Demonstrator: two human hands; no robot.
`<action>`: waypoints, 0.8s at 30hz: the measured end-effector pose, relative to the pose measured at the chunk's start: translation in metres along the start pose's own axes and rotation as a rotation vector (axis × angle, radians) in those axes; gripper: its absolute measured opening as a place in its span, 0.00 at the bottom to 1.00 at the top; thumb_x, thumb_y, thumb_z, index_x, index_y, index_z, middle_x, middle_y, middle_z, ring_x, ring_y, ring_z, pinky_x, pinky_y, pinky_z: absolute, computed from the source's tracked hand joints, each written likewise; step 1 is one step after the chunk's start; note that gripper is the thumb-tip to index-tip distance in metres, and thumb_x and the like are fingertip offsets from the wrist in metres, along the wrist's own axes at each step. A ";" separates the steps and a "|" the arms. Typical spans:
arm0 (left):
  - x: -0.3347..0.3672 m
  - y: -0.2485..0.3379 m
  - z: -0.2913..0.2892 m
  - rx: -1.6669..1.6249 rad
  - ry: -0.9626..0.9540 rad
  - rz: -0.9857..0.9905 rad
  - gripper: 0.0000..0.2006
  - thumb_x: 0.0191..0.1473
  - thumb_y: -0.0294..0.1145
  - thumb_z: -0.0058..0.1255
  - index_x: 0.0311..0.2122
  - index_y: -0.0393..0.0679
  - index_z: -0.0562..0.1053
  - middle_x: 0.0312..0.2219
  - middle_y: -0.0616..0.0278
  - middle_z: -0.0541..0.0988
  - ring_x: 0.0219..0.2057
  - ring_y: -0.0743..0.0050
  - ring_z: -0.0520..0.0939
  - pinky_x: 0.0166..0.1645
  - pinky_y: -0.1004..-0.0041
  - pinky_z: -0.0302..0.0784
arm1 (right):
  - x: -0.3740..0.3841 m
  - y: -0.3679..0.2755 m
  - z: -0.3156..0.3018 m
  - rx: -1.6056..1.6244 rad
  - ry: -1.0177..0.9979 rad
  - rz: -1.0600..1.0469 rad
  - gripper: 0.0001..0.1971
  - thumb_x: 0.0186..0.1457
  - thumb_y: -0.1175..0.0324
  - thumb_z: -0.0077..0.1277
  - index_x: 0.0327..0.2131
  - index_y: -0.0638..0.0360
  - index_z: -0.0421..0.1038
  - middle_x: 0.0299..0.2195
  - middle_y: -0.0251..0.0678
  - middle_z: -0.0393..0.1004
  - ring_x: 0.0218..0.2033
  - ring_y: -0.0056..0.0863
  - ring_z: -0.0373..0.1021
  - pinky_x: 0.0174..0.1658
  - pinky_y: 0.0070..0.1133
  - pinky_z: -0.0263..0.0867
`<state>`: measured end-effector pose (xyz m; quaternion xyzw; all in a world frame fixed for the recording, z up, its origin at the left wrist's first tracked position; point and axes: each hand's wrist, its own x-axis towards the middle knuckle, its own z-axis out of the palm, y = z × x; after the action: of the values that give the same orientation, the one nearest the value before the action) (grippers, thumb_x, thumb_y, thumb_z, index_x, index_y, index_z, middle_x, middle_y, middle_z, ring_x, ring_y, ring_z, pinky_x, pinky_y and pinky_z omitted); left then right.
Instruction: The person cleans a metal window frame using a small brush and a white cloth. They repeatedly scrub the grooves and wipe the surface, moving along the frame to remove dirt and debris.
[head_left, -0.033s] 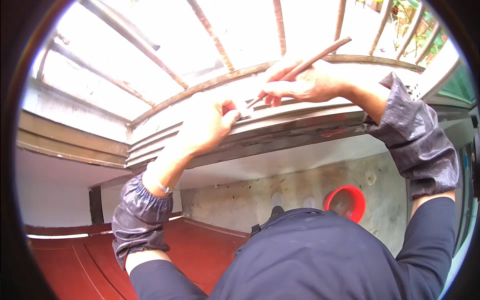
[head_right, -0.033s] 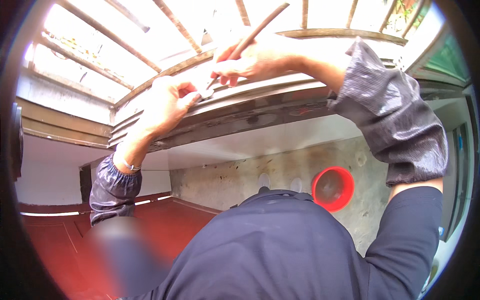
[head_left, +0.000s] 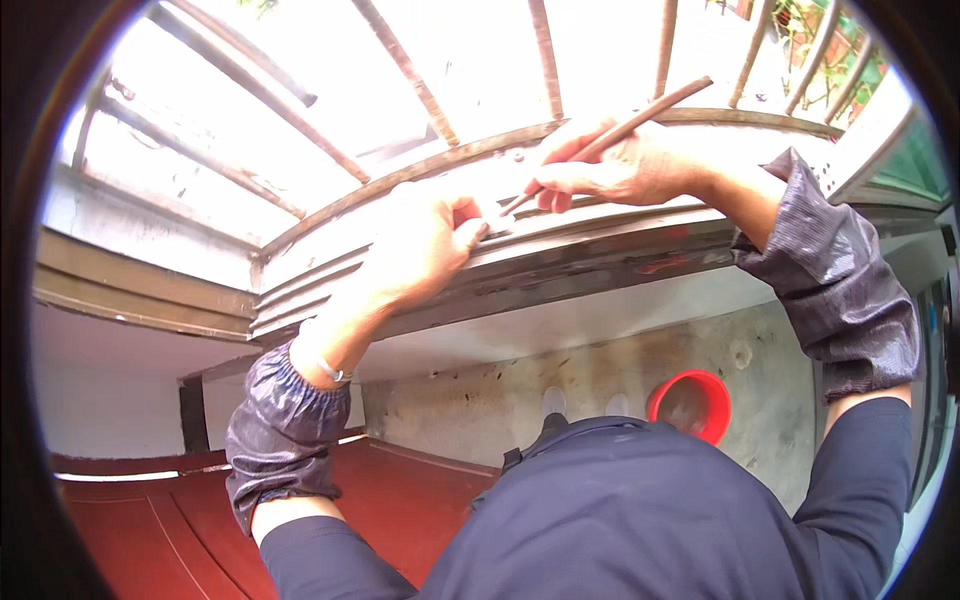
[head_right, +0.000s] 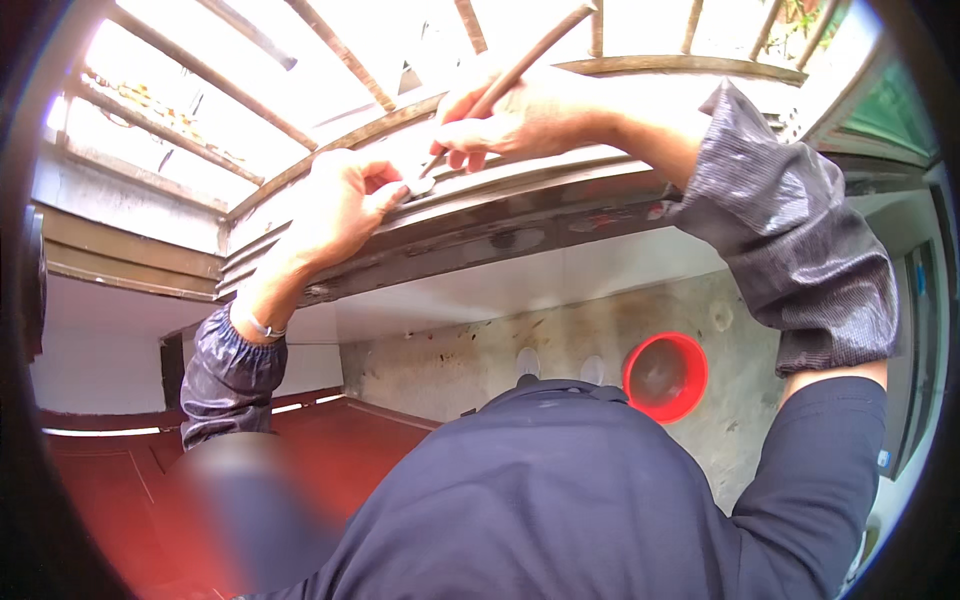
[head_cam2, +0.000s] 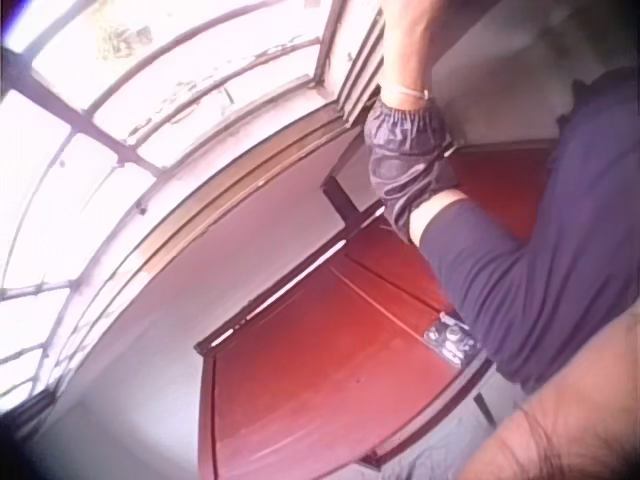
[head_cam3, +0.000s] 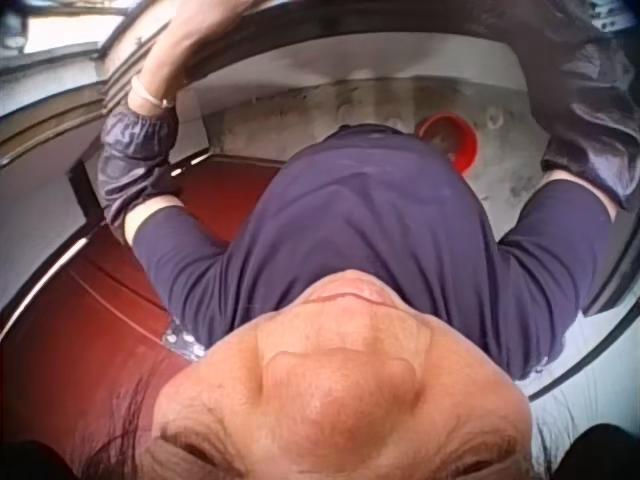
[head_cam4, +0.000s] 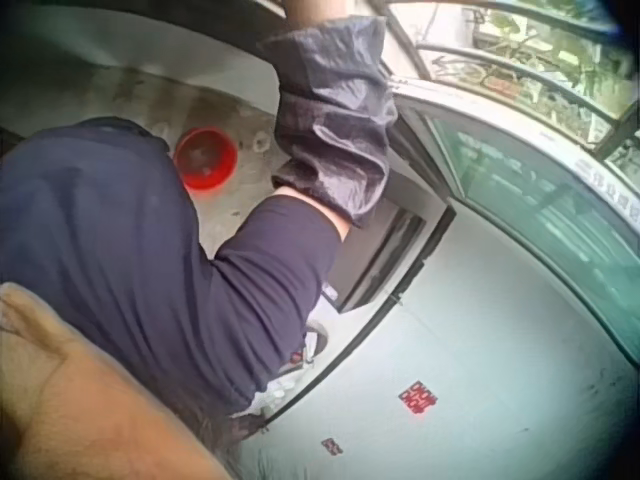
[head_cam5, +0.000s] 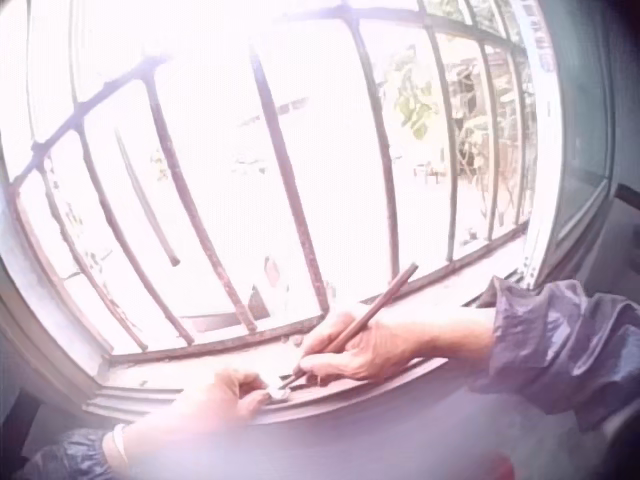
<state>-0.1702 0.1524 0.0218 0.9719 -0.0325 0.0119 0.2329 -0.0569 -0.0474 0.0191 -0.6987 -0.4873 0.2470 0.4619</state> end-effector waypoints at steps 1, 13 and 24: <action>0.007 0.009 0.005 -0.001 -0.025 0.019 0.07 0.47 0.29 0.53 0.29 0.36 0.75 0.17 0.57 0.76 0.20 0.78 0.74 0.29 0.75 0.69 | -0.012 0.001 -0.007 0.009 0.016 0.007 0.12 0.54 0.63 0.47 0.35 0.61 0.75 0.24 0.35 0.75 0.26 0.19 0.72 0.33 0.17 0.68; 0.040 0.033 0.042 -0.092 -0.047 0.066 0.03 0.49 0.24 0.51 0.30 0.35 0.73 0.18 0.66 0.74 0.23 0.85 0.70 0.31 0.79 0.69 | -0.061 0.029 -0.040 0.215 0.127 0.032 0.12 0.57 0.66 0.46 0.38 0.64 0.72 0.26 0.34 0.76 0.29 0.19 0.73 0.35 0.16 0.68; 0.066 0.015 0.023 -0.139 -0.303 0.485 0.05 0.50 0.24 0.50 0.35 0.43 0.74 0.23 0.68 0.73 0.26 0.84 0.72 0.32 0.80 0.69 | -0.100 0.015 -0.058 0.028 0.424 0.014 0.13 0.57 0.63 0.43 0.36 0.61 0.74 0.26 0.31 0.76 0.28 0.18 0.73 0.30 0.13 0.63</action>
<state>-0.1056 0.1248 0.0105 0.9082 -0.2990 -0.0801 0.2818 -0.0444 -0.1631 0.0209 -0.7320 -0.3707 0.1044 0.5621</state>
